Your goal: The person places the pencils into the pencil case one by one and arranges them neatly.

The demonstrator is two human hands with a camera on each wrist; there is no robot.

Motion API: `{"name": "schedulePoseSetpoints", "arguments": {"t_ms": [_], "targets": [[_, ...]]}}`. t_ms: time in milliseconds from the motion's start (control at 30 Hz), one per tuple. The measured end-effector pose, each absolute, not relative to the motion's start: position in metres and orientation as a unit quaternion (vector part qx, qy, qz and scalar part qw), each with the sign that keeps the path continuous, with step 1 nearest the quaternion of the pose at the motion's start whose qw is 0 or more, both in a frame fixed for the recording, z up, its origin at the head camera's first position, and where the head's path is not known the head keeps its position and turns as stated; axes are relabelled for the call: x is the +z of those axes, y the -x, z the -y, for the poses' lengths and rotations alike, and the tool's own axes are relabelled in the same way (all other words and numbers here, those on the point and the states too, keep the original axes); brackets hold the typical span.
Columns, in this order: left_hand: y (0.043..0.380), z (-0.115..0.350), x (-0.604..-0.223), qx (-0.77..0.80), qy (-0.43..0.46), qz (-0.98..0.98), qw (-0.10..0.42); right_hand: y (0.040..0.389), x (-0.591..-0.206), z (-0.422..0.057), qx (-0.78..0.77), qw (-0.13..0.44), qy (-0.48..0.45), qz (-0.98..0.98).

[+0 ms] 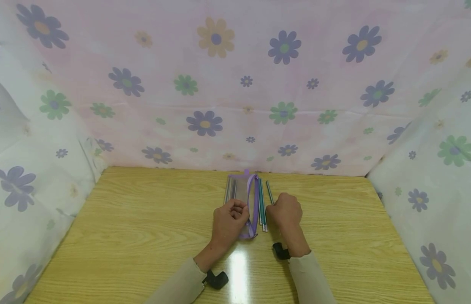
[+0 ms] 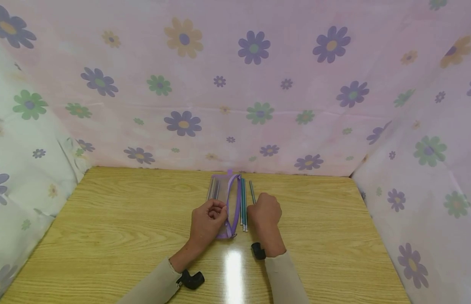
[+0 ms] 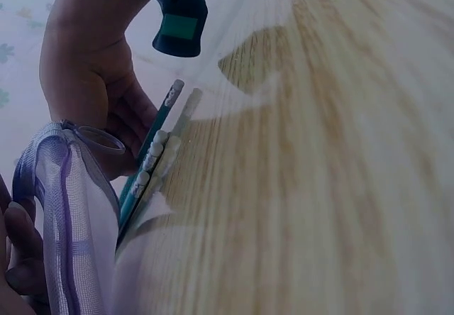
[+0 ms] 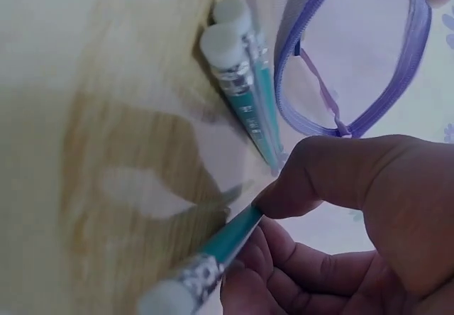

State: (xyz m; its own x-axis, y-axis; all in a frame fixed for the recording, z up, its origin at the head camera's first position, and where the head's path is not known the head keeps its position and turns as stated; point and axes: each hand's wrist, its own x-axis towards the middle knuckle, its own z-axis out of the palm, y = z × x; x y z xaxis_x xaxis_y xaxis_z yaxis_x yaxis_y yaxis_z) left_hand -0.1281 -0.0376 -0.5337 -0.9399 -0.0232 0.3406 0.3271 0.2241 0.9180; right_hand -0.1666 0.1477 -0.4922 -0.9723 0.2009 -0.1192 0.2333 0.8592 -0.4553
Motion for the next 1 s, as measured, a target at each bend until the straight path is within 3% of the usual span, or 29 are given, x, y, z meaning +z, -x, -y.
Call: {"name": "schedulePoseSetpoints", "arguments": {"t_ms": [500,1000], "targets": [[0.129,0.038,-0.534,-0.610,0.097,0.773,0.143,0.165,-0.486,-0.150,-0.366,0.033,-0.068,-0.927],[0.129,0.038,-0.535,-0.604,0.099,0.777,0.147,0.163,-0.481,-0.145,-0.390,0.044,-0.053,-0.918]]}}
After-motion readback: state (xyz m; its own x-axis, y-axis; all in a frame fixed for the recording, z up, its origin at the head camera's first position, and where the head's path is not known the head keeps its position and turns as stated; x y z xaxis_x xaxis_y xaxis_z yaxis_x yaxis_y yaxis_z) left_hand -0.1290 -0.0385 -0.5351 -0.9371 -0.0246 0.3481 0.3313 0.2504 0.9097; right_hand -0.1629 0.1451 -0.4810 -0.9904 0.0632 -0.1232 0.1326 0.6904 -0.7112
